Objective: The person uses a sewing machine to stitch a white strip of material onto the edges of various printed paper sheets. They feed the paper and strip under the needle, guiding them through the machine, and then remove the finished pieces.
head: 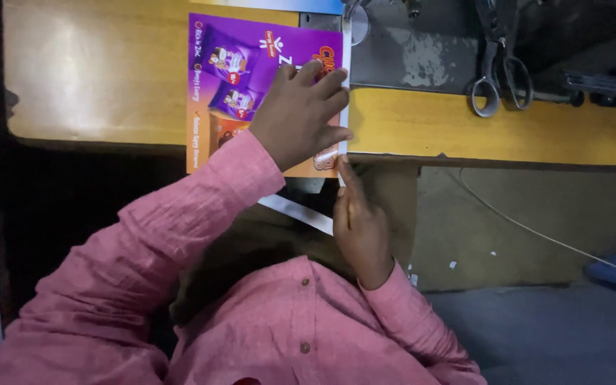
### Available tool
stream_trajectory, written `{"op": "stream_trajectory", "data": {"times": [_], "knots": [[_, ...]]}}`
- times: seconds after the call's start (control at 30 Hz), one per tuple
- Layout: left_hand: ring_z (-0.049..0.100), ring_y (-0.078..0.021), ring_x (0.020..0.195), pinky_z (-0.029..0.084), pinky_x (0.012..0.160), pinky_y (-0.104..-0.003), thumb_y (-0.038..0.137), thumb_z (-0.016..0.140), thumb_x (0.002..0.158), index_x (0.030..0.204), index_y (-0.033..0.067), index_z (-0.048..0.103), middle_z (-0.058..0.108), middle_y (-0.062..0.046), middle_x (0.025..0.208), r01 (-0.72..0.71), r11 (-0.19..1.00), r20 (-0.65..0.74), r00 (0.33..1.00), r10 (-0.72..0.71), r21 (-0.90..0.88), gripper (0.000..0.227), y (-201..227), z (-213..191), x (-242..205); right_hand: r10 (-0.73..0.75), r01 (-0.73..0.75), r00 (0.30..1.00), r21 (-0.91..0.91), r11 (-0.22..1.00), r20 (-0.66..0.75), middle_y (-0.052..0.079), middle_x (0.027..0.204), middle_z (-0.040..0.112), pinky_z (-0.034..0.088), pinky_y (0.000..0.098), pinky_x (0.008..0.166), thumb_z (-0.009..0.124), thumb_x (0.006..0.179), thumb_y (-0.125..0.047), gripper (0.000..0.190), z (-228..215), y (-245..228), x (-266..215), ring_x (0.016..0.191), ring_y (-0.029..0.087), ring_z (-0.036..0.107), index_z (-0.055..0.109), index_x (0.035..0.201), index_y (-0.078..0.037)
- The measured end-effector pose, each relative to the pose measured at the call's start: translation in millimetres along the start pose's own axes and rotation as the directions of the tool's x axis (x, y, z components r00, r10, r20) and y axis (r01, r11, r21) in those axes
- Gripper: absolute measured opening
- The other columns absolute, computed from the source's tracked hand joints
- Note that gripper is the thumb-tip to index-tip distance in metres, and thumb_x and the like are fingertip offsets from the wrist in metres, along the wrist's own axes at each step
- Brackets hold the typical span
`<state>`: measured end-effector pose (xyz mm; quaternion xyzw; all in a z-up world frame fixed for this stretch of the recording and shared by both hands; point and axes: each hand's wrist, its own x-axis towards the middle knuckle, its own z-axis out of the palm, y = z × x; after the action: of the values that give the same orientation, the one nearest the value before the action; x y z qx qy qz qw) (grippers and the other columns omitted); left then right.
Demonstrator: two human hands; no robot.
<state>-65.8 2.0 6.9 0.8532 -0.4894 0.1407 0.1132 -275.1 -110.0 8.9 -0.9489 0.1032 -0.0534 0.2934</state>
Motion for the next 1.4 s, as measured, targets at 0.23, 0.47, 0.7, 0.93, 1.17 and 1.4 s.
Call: {"op": "stream_trajectory", "data": {"times": [0.23, 0.47, 0.7, 0.93, 1.17, 1.4], "knots": [[0.058, -0.0283, 0.126, 0.054, 0.092, -0.047, 0.061, 0.074, 0.097, 0.125, 0.0195, 0.076, 0.067, -0.002, 0.139, 0.002, 1.0, 0.02, 1.0, -0.002, -0.006, 0.05, -10, 0, 10, 0.008, -0.009, 1.0, 0.023, 1.0, 0.023, 0.017, 0.129, 0.078, 0.042, 0.0555, 0.053, 0.048, 0.11, -0.013, 0.058, -4, -2, 16, 0.063, 0.053, 0.063, 0.038, 0.166, -0.019], [0.062, -0.0282, 0.127, 0.05, 0.097, -0.046, 0.046, 0.07, 0.103, 0.114, 0.0169, 0.076, 0.071, -0.003, 0.131, -0.104, 0.986, 0.041, 0.993, 0.11, -0.128, 0.032, -15, -2, 1, -0.034, 0.034, 0.999, 0.008, 0.999, -0.033, 0.009, 0.128, 0.082, 0.049, 0.0502, 0.057, 0.049, 0.111, -0.015, 0.049, -8, -5, 39, 0.065, 0.04, 0.069, 0.047, 0.161, -0.015], [0.062, -0.028, 0.121, 0.052, 0.09, -0.046, 0.024, 0.067, 0.105, 0.108, 0.0183, 0.078, 0.072, -0.004, 0.126, -0.219, 0.964, 0.0, 0.975, 0.222, -0.154, 0.013, -24, -9, -3, -0.046, 0.045, 0.999, 0.069, 0.997, 0.017, 0.014, 0.144, 0.073, 0.057, 0.0457, 0.084, 0.042, 0.113, -0.019, 0.047, -19, -15, 68, 0.105, 0.039, 0.077, 0.05, 0.158, -0.009], [0.064, -0.0258, 0.124, 0.052, 0.09, -0.047, 0.017, 0.066, 0.104, 0.114, 0.0221, 0.08, 0.074, -0.002, 0.13, -0.217, 0.959, -0.024, 0.976, 0.216, -0.181, 0.019, -40, -3, 6, 0.175, -0.164, 0.974, -0.085, 0.983, 0.143, 0.023, 0.103, 0.078, 0.047, 0.0587, 0.062, 0.044, 0.107, -0.022, 0.051, -45, -40, 105, 0.076, 0.05, 0.069, 0.058, 0.155, -0.022], [0.066, -0.0294, 0.119, 0.051, 0.09, -0.048, 0.012, 0.064, 0.1, 0.11, 0.0168, 0.08, 0.071, -0.007, 0.126, -0.158, 0.97, -0.05, 0.987, 0.151, -0.188, 0.02, -57, 8, 25, 0.073, -0.073, 0.99, -0.004, 0.997, 0.117, 0.024, 0.1, 0.079, 0.047, 0.0577, 0.066, 0.042, 0.106, -0.021, 0.049, -36, -23, 142, 0.078, 0.05, 0.069, 0.063, 0.15, -0.016], [0.061, -0.0327, 0.1, 0.049, 0.084, -0.047, 0.016, 0.065, 0.103, 0.11, 0.0157, 0.081, 0.061, -0.009, 0.111, -0.151, 0.968, -0.13, 0.983, 0.126, -0.201, 0.018, -75, 25, 36, 0.01, -0.01, 0.997, 0.0, 1.0, 0.081, 0.025, 0.116, 0.077, 0.048, 0.0564, 0.069, 0.04, 0.104, -0.015, 0.05, -26, -14, 167, 0.088, 0.05, 0.069, 0.063, 0.149, -0.012]]}}
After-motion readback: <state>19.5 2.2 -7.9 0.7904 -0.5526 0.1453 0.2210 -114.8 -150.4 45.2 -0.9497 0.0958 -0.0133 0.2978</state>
